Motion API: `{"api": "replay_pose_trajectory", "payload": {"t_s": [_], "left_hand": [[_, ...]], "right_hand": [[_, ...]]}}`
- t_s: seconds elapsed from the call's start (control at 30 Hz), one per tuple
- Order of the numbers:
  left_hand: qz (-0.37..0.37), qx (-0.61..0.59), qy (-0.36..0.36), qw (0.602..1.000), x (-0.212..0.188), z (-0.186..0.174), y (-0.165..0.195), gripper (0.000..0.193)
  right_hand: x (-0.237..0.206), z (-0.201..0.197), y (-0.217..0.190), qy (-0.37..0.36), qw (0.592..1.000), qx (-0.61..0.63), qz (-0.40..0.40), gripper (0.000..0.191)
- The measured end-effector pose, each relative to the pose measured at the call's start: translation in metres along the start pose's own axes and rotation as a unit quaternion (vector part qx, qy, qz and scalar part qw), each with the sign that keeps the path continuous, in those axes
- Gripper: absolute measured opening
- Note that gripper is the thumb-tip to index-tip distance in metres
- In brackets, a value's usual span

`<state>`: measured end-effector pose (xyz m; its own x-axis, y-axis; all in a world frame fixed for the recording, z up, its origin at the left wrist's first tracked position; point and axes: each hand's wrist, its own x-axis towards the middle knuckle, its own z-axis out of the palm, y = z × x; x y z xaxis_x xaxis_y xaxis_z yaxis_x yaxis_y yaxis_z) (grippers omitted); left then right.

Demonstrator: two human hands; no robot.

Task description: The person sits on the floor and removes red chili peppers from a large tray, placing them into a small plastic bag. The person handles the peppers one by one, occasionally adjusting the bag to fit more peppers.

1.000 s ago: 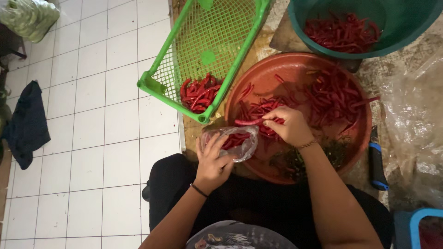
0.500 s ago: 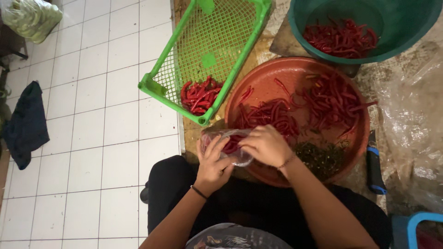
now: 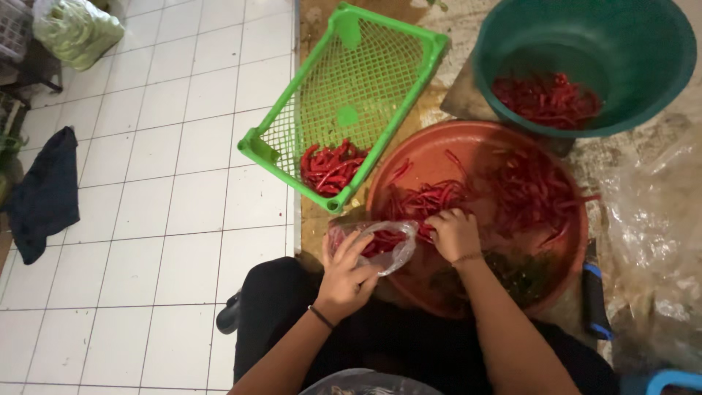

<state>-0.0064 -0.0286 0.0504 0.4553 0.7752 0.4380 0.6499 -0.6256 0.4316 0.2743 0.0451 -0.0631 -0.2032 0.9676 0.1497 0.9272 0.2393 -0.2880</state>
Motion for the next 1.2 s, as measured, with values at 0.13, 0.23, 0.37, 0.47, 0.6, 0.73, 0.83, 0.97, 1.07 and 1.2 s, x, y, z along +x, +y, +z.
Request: {"api": "replay_pose_trajectory", "payload": {"t_s": [0.13, 0.23, 0.37, 0.47, 0.6, 0.73, 0.83, 0.97, 1.07, 1.2], "left_hand": [[0.002, -0.008, -0.004, 1.0, -0.001, 0.0, -0.002, 0.015], [0.009, 0.0, -0.01, 1.0, 0.002, 0.002, -0.002, 0.014], [0.008, 0.0, -0.011, 1.0, 0.008, 0.003, 0.001, 0.013], [-0.001, -0.014, -0.021, 1.0, 0.013, -0.002, 0.004, 0.019], [-0.013, -0.052, -0.024, 0.998, 0.021, -0.012, 0.014, 0.043], [-0.04, -0.043, 0.023, 0.998, 0.04, -0.019, 0.019, 0.053], [-0.097, -0.132, 0.043, 0.986, 0.054, -0.021, 0.025, 0.056], [-0.09, -0.167, 0.046, 0.981, 0.066, -0.021, 0.034, 0.028], [-0.103, -0.141, 0.069, 0.982, 0.069, -0.024, 0.039, 0.027], [-0.118, -0.116, 0.065, 0.984, 0.068, -0.035, 0.037, 0.022]], "right_hand": [[0.0, 0.005, 0.005, -0.011, 1.0, 0.013, 0.025, 0.023], [0.0, 0.005, 0.004, -0.005, 1.0, 0.014, 0.025, 0.023], [0.003, 0.004, 0.005, 0.022, 0.998, 0.034, 0.038, 0.016], [0.011, -0.009, 0.013, 0.071, 0.989, 0.116, 0.05, 0.015], [0.018, -0.043, 0.02, 0.148, 0.958, 0.235, 0.067, 0.018], [0.013, -0.087, 0.008, 0.119, 0.919, 0.374, 0.043, 0.022], [0.006, -0.109, -0.011, 0.028, 0.898, 0.438, 0.02, 0.022], [-0.001, -0.106, -0.046, -0.04, 0.848, 0.529, -0.015, 0.02], [-0.004, -0.101, -0.054, -0.031, 0.847, 0.529, -0.05, 0.019], [-0.006, -0.099, -0.052, -0.037, 0.851, 0.522, -0.052, 0.018]]}}
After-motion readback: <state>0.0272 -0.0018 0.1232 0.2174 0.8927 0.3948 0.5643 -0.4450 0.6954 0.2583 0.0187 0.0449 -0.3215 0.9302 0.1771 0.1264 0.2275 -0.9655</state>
